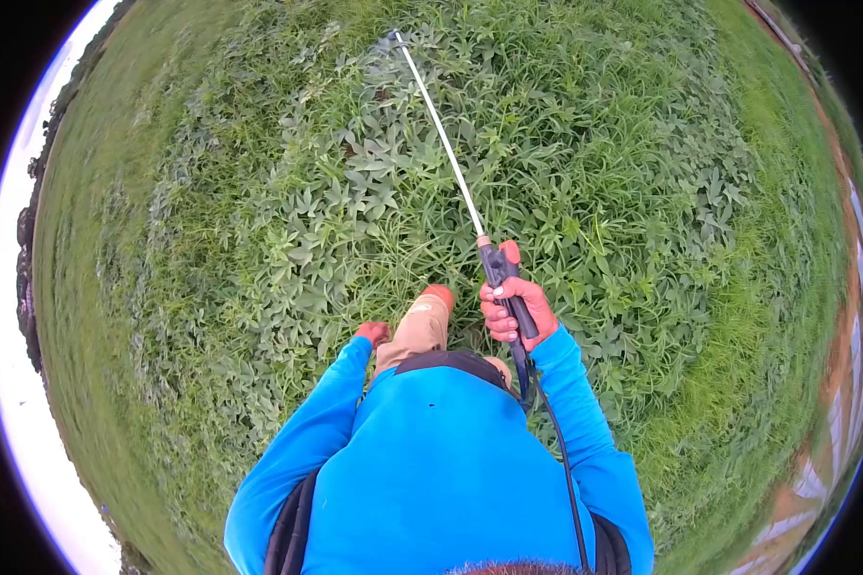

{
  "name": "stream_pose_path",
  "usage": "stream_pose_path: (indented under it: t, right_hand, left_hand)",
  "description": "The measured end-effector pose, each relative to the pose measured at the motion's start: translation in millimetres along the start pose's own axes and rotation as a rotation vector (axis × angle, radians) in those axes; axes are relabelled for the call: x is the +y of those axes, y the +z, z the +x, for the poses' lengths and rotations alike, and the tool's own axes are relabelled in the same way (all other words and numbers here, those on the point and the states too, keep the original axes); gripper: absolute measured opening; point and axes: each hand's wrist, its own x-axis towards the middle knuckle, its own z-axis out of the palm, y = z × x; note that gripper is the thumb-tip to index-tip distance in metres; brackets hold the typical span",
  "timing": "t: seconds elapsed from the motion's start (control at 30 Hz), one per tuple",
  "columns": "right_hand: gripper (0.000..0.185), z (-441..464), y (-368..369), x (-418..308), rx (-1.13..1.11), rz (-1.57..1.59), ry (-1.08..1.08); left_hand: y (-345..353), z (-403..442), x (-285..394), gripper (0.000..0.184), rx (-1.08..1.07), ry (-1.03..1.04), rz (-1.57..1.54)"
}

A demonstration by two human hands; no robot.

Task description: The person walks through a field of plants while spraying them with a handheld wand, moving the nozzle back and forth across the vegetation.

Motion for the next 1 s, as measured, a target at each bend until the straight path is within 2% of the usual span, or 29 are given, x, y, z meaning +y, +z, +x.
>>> stream_pose_path:
  t: [0.13,0.23,0.3,0.33,0.37,0.43,0.47,0.5,0.53,0.57,0.6,0.67,0.87,1.0]
  right_hand:
    - [0.015,24.0,35.5,-17.1,-0.101,-0.028,0.195]
    - [0.015,32.2,55.0,-35.8,-0.158,-0.088,0.257]
    - [0.015,38.3,60.0,-53.3,-0.156,-0.107,0.249]
    - [0.015,42.8,62.1,-64.4,-0.158,-0.122,0.241]
    - [0.015,47.1,63.2,-74.0,-0.159,-0.132,0.234]
    - [0.015,51.7,65.8,-99.8,-0.145,-0.158,0.175]
    - [0.014,51.5,70.5,-118.0,-0.101,-0.191,0.124]
    - [0.013,50.0,72.5,-125.3,-0.053,-0.199,0.09]
    - [0.013,48.8,66.3,-137.3,-0.008,-0.205,0.05]
    - [0.013,45.4,69.7,-154.6,0.011,-0.228,0.048]
    - [0.013,39.3,73.2,-164.2,0.066,-0.205,-0.007]
    - [0.013,23.7,76.0,-178.4,0.154,-0.135,-0.092]
    - [0.013,-27.2,66.0,-203.3,0.291,0.012,-0.284]
    - [0.015,-63.4,52.2,-206.7,0.368,0.109,-0.43]
  left_hand:
    - [20.2,15.5,-69.3,0.045,0.096,0.03,0.155]
    - [30.6,50.5,-105.3,0.048,0.105,-0.122,0.118]
    - [28.7,76.9,-99.9,0.05,0.105,-0.214,0.097]
    - [14.1,60.1,-55.5,0.044,0.117,0.042,0.125]
    - [4.6,57.7,-18.0,0.044,0.111,0.05,0.129]
    - [-9.6,63.3,54.6,0.037,-0.084,-0.24,-0.278]
    - [-12.0,78.0,84.5,0.031,-0.059,-0.234,-0.261]
    - [-22.4,93.6,99.0,0.033,-0.154,-0.177,-0.32]
    - [-25.5,112.6,117.8,0.032,-0.147,-0.168,-0.267]
    - [-26.1,142.3,130.5,0.031,-0.155,-0.206,-0.354]
    - [-31.1,156.3,156.8,0.03,-0.146,-0.147,-0.347]
    - [-35.3,177.9,214.7,0.03,-0.082,-0.185,-0.385]
    - [-42.1,233.4,299.6,0.031,-0.177,-0.002,-0.423]
    - [-45.3,245.8,318.3,0.03,-0.177,-0.108,-0.34]
